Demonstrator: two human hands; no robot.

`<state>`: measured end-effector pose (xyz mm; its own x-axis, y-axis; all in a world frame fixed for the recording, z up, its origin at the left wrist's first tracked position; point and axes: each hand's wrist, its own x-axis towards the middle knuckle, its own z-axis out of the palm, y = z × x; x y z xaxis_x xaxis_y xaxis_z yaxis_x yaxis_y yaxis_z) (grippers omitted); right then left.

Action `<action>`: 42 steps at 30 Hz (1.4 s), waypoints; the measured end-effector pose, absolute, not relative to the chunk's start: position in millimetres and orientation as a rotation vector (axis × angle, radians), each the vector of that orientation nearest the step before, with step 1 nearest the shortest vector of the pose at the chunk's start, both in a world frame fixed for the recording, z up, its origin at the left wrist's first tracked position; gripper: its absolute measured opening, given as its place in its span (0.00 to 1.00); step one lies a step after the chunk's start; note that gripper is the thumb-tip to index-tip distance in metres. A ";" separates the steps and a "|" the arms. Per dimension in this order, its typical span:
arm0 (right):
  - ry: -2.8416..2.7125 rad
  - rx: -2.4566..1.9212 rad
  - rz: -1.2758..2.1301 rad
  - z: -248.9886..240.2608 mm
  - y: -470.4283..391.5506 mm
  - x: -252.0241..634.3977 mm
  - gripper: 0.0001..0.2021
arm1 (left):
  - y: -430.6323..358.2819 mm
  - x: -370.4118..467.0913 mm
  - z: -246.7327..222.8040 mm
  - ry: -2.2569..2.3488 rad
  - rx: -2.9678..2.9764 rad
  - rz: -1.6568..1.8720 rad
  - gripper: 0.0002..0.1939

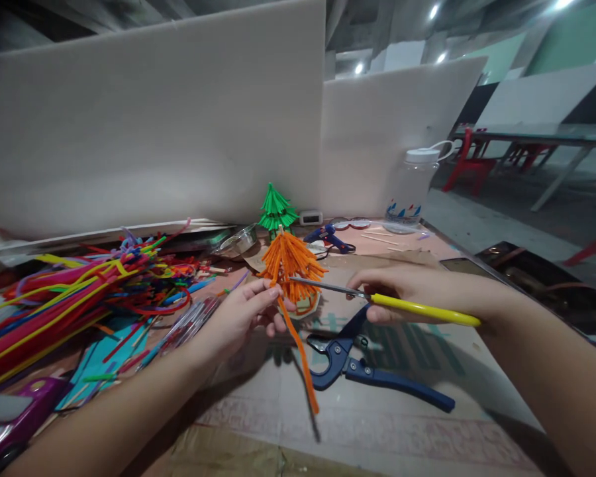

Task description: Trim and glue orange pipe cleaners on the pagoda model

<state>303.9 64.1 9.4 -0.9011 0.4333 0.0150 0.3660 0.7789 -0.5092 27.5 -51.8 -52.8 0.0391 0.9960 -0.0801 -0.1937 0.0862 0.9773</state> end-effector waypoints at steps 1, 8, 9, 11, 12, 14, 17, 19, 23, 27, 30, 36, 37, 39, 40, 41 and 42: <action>-2.883 -0.661 0.785 7.5 65.4 303.6 0.20 | -52.4 27.8 -53.1 1.085 1.021 1.208 0.19; -2.940 -0.663 1.087 -2.1 53.9 285.7 0.21 | -56.3 32.1 -55.3 1.076 1.029 1.194 0.20; -2.914 -0.666 1.125 -2.5 49.6 281.5 0.21 | -56.6 32.5 -55.3 1.071 1.028 1.188 0.20; -2.842 -0.672 1.173 -3.1 41.8 273.6 0.22 | -56.6 32.3 -55.1 1.059 1.024 1.182 0.20; -2.807 -0.668 1.192 -3.3 39.0 270.1 0.22 | -56.3 31.7 -55.0 1.050 1.022 1.179 0.20; -2.770 -0.644 1.218 -3.5 36.3 264.4 0.22 | -55.4 29.6 -54.5 1.026 1.019 1.169 0.20; -2.789 -0.623 1.197 -3.6 37.7 259.7 0.22 | -54.2 25.7 -53.0 1.000 1.026 1.141 0.20; -2.800 -0.624 1.178 -3.7 39.3 258.9 0.23 | -54.1 23.5 -51.9 1.000 1.042 1.114 0.20; -2.803 -0.627 1.186 -4.8 38.5 260.5 0.25 | -54.7 21.4 -50.8 1.024 1.063 1.054 0.19; -2.770 -0.692 1.192 -7.5 35.2 259.6 0.29 | -54.0 22.3 -51.3 1.021 1.061 1.067 0.17; -2.732 -0.734 1.215 -9.8 33.4 255.4 0.32 | -53.3 23.8 -52.1 1.024 1.050 1.084 0.18; -2.584 -0.913 1.512 -12.2 32.9 254.7 0.35 | -59.1 23.0 -44.2 1.070 1.127 0.956 0.21; -2.599 -0.921 1.552 -11.3 34.2 258.0 0.35 | -61.3 19.8 -38.8 1.088 1.165 0.877 0.21; -2.630 -0.871 1.565 -7.1 37.9 268.4 0.33 | -65.6 8.1 -24.9 1.159 1.287 0.703 0.18; -2.629 -0.835 1.539 -3.8 40.3 275.4 0.32 | -66.9 -0.4 -17.6 1.246 1.389 0.645 0.16; -2.619 -0.811 1.483 0.1 43.0 283.1 0.32 | -67.1 -10.4 -11.2 1.362 1.534 0.612 0.14; -2.600 -0.801 1.402 4.2 45.9 291.3 0.32 | -65.9 -21.4 -6.4 1.485 1.673 0.646 0.13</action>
